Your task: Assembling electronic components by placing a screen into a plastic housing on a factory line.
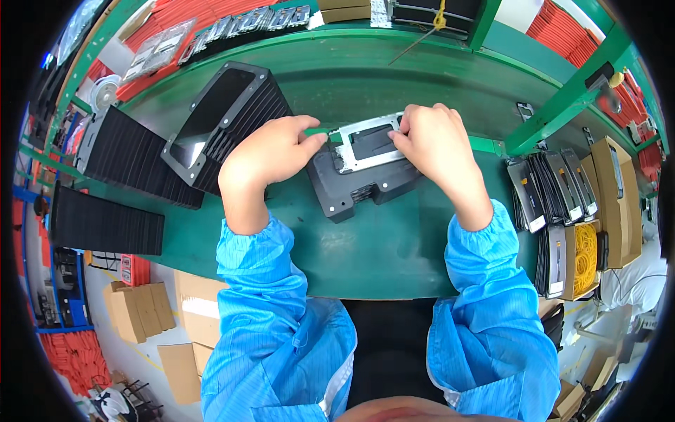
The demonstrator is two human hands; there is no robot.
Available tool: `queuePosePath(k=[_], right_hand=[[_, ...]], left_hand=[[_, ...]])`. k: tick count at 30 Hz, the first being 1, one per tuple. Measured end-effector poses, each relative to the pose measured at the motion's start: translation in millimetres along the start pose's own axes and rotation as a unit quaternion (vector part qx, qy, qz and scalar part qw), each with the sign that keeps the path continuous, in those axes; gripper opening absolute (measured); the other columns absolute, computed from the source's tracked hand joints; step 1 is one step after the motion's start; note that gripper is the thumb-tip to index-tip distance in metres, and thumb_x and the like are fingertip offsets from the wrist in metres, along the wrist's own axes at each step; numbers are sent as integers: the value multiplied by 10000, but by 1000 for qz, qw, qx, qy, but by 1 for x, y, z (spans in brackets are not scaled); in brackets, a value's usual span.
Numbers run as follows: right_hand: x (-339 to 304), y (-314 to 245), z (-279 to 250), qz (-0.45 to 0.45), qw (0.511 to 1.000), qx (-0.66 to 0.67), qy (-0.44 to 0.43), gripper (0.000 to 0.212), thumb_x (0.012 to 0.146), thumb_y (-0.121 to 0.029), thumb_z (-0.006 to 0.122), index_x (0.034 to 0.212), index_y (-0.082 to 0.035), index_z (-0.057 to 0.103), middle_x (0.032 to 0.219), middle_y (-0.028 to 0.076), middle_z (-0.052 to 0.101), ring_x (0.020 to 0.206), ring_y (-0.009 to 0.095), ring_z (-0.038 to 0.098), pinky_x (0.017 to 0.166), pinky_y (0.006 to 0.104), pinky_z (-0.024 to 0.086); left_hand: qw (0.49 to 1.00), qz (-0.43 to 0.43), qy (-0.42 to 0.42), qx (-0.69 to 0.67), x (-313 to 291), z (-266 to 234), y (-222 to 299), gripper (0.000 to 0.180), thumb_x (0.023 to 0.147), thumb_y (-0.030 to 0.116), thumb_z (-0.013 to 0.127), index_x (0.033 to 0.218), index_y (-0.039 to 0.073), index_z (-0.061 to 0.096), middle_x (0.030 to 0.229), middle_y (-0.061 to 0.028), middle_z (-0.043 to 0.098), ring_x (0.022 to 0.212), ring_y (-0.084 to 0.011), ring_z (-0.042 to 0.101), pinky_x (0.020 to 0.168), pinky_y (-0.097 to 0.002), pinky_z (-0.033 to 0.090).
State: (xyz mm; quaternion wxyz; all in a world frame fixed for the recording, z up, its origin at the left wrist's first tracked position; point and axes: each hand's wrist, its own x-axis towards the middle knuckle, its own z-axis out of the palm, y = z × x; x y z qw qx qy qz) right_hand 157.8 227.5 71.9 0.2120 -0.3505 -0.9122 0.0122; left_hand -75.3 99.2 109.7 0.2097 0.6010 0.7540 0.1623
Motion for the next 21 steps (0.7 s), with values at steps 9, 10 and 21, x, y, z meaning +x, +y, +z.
queuePosePath(k=[9,10,21], right_hand=[[-9,-13,-15,20,997,27,-75,176,812,-181,811,799,-19,742,780,164,732,818,355,688,774,473,535],[-12,-21,-12,5,998,12,-59,177,813,-181,814,802,-20,741,778,164,733,815,353,687,769,471,534],[-5,-15,-14,33,979,107,-170,290,778,-252,870,938,-51,736,821,140,716,895,348,671,844,459,506]], left_hand=[[1000,-5,-9,-10,1,2,-7,504,1004,325,641,1377,-15,638,1190,-255,729,1069,-366,718,934,-415,560],[1000,-16,-15,-16,0,0,-7,529,996,349,647,1376,-20,637,1193,-260,725,1090,-385,713,940,-430,564],[999,5,-53,13,4,8,-2,931,693,478,918,1405,-41,616,1282,-273,691,1128,-372,700,976,-400,554]])
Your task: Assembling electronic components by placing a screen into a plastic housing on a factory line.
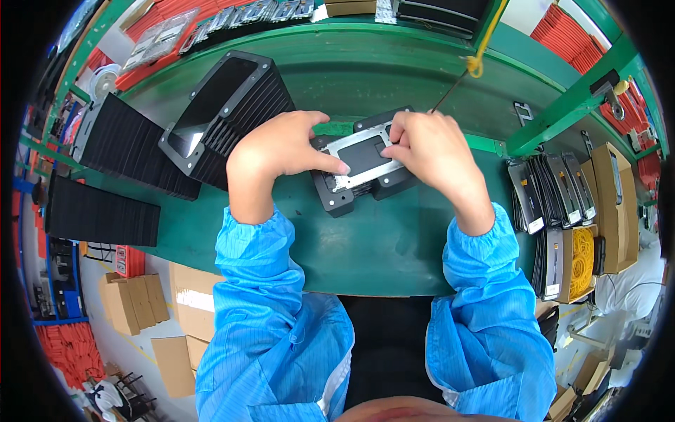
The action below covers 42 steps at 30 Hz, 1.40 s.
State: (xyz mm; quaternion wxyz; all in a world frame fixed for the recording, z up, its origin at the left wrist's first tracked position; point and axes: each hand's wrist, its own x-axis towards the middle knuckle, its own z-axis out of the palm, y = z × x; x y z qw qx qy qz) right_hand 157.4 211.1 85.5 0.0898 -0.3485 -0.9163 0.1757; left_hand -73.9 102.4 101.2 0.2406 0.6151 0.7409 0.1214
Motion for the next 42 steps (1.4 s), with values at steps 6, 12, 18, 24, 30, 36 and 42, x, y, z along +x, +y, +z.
queuePosePath(k=[6,12,18,24,30,36,42], right_hand=[[7,22,5,-8,992,-57,115,818,664,-425,939,1360,-153,606,1213,159,624,1167,401,582,956,515,466],[3,32,19,40,988,-52,140,987,657,-476,943,1484,-141,523,1387,155,552,1259,420,526,1042,545,428],[-48,99,-1,41,957,9,287,650,826,-306,847,1369,-41,610,1250,227,670,1168,419,635,993,495,527],[-169,186,21,287,913,-170,235,308,911,-134,726,1198,-22,712,1123,192,747,988,397,711,850,459,575],[-168,112,10,186,906,-82,371,260,913,-57,718,1167,-11,744,960,177,772,899,323,758,822,400,582],[-113,3,-28,-207,865,192,414,395,934,-48,702,1327,-7,708,1187,198,742,1094,316,711,918,404,553],[-78,-31,-62,-234,880,90,404,439,934,-176,732,1351,-40,706,1508,205,508,1377,359,517,1047,433,506]], left_hand=[[1000,1,-6,13,13,12,0,995,608,402,982,1417,-35,602,1276,-276,691,1147,-359,698,977,-424,552],[998,30,-41,-30,16,10,0,1060,595,331,999,1479,-33,541,1271,-256,699,1171,-353,687,977,-413,544],[998,12,59,-29,-18,-2,41,951,688,390,945,1455,-32,573,1228,-280,699,1049,-376,712,928,-429,557],[987,109,110,-45,-36,-7,29,827,786,329,890,1502,71,565,1254,-222,693,1054,-286,644,932,-414,537],[956,259,125,-60,-32,-7,51,768,829,294,856,1497,54,564,1305,-224,671,1083,-309,641,980,-429,516],[864,453,101,-194,-37,35,103,900,890,341,829,1561,-47,371,1371,-268,582,1236,-429,612,1124,-441,452],[819,425,50,-382,-44,29,109,862,948,400,780,1542,-59,355,1312,-230,590,1185,-355,637,1029,-423,536]])
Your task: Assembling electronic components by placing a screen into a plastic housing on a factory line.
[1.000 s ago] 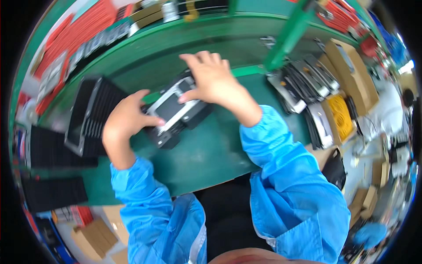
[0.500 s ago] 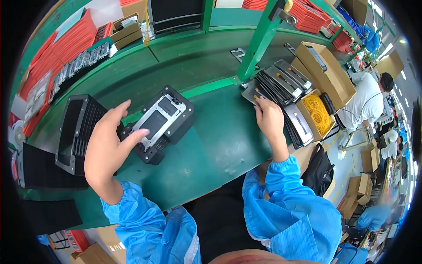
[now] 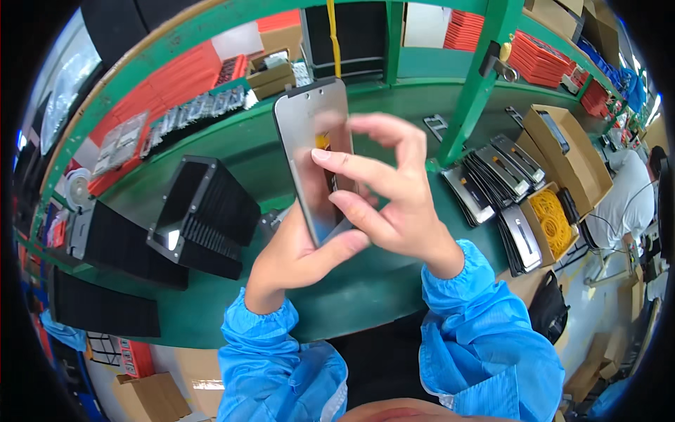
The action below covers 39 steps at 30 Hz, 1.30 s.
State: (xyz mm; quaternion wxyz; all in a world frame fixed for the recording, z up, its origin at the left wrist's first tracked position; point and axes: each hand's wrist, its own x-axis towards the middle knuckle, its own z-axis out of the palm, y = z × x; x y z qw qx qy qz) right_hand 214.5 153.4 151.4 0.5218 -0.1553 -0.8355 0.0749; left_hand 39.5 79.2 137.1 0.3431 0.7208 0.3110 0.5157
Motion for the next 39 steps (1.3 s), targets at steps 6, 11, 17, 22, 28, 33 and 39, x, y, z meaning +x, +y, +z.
queuePosePath(k=[6,11,17,22,28,33,39], right_hand=[[25,12,8,-2,965,260,-17,431,936,-184,749,1344,-52,711,1518,202,456,1323,350,557,1049,446,508],[13,27,14,62,795,518,-310,364,940,-161,759,1283,-42,739,1488,204,497,1245,367,631,1056,466,505],[14,75,0,-108,920,286,-246,257,958,-161,741,1190,-54,776,1375,212,624,1121,351,705,948,446,564],[5,110,-18,27,957,175,-228,249,960,-204,739,1147,-42,761,1196,187,717,1042,338,715,904,433,564],[-3,123,-13,149,951,39,-269,311,970,-279,718,1143,-21,740,1078,168,750,1003,354,711,887,418,557],[-11,128,1,141,951,44,-272,343,982,-321,698,1131,-16,744,1053,176,753,990,358,712,870,420,556],[-15,136,16,180,931,34,-316,371,990,-361,687,1112,-17,756,1037,182,759,971,365,714,861,436,552]], left_hand=[[956,-23,-10,-291,-13,-19,8,792,1026,598,585,1454,-57,461,1290,-199,598,1043,-254,688,805,-339,604],[958,-62,107,-257,-32,-33,-3,806,1060,651,438,1418,-68,507,1281,-200,602,948,-256,699,767,-344,590],[990,-84,96,-56,-14,-49,-6,745,1063,562,467,1522,-25,454,1321,-187,604,1063,-247,652,875,-365,549],[952,-157,52,257,-14,-68,3,664,987,276,703,1554,11,482,1270,-152,610,1098,-243,595,930,-354,504],[896,-270,-63,347,-19,-64,-22,781,905,210,806,1586,54,456,1286,-174,581,1115,-320,554,983,-402,482],[850,-248,-89,455,-11,-47,-36,860,892,327,822,1599,42,423,1302,-203,569,1155,-361,515,1019,-433,469],[840,-243,-105,474,-11,-43,-47,879,902,364,805,1610,41,396,1304,-214,564,1156,-372,509,1032,-454,465]])
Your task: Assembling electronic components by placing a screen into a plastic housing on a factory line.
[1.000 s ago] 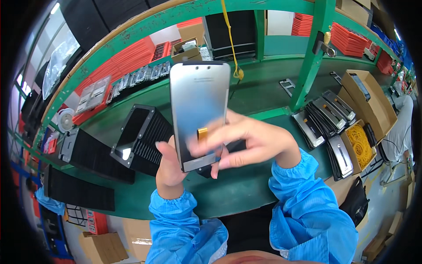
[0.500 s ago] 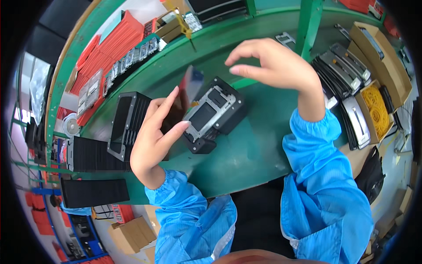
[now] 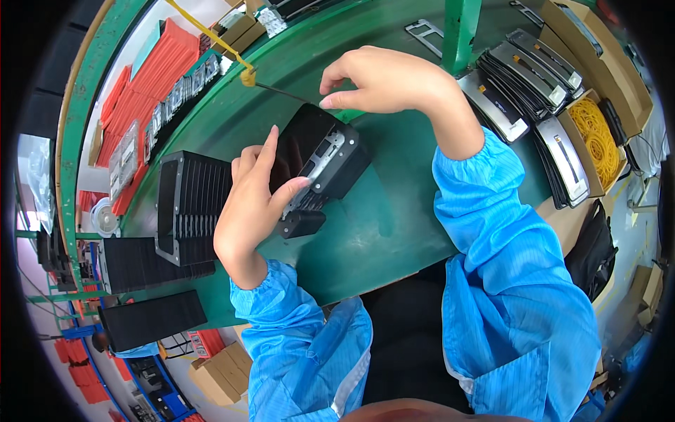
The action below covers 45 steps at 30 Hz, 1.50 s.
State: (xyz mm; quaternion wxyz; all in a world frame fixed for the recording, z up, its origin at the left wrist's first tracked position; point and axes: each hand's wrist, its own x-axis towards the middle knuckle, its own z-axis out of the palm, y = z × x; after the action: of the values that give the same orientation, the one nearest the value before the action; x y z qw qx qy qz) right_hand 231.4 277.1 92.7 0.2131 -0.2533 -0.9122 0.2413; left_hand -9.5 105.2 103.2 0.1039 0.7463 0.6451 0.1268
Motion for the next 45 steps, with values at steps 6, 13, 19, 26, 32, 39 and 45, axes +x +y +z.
queuePosePath(k=[6,13,19,26,32,39,45], right_hand=[[4,1,4,35,999,6,-28,443,1026,-427,636,1105,-8,754,1015,190,758,940,381,710,852,446,550],[10,-4,9,165,977,0,-136,581,1063,-545,532,1115,-8,750,996,198,749,912,390,691,849,448,542],[12,7,19,159,970,-5,-184,602,1032,-592,563,1157,-36,758,1027,181,755,934,360,699,859,439,539],[16,2,23,165,956,-31,-243,658,973,-653,621,1214,-55,753,1077,166,758,984,335,705,862,435,540],[17,2,24,166,953,-26,-253,718,945,-686,638,1231,-36,738,1099,182,747,1019,353,704,866,436,543],[17,-1,24,172,952,-29,-250,764,922,-716,645,1230,-22,730,1112,187,743,1036,362,703,878,437,544],[16,10,34,153,965,-30,-211,720,932,-694,652,1116,-4,749,971,178,731,891,332,692,787,429,533]], left_hand=[[1000,5,10,-15,7,5,0,822,924,318,787,1608,60,412,1274,-192,578,1115,-350,515,1034,-431,447],[1000,2,12,4,11,13,6,805,928,322,782,1604,70,424,1256,-197,577,1099,-353,516,1023,-434,454],[1000,5,14,22,6,11,8,819,897,339,807,1576,48,455,1294,-237,553,1144,-410,513,1024,-472,476],[999,-18,2,35,-1,4,15,823,841,289,853,1544,43,501,1288,-228,558,1159,-408,510,1018,-466,485],[999,-32,-9,41,-4,4,15,803,823,269,866,1522,53,537,1279,-215,559,1150,-392,511,1016,-458,490],[998,-41,-13,53,-6,3,16,772,824,267,863,1507,68,563,1272,-205,562,1128,-382,513,1011,-456,494],[998,-39,-19,53,-4,2,16,752,840,282,848,1501,59,567,1270,-215,563,1128,-388,518,1014,-456,492]])
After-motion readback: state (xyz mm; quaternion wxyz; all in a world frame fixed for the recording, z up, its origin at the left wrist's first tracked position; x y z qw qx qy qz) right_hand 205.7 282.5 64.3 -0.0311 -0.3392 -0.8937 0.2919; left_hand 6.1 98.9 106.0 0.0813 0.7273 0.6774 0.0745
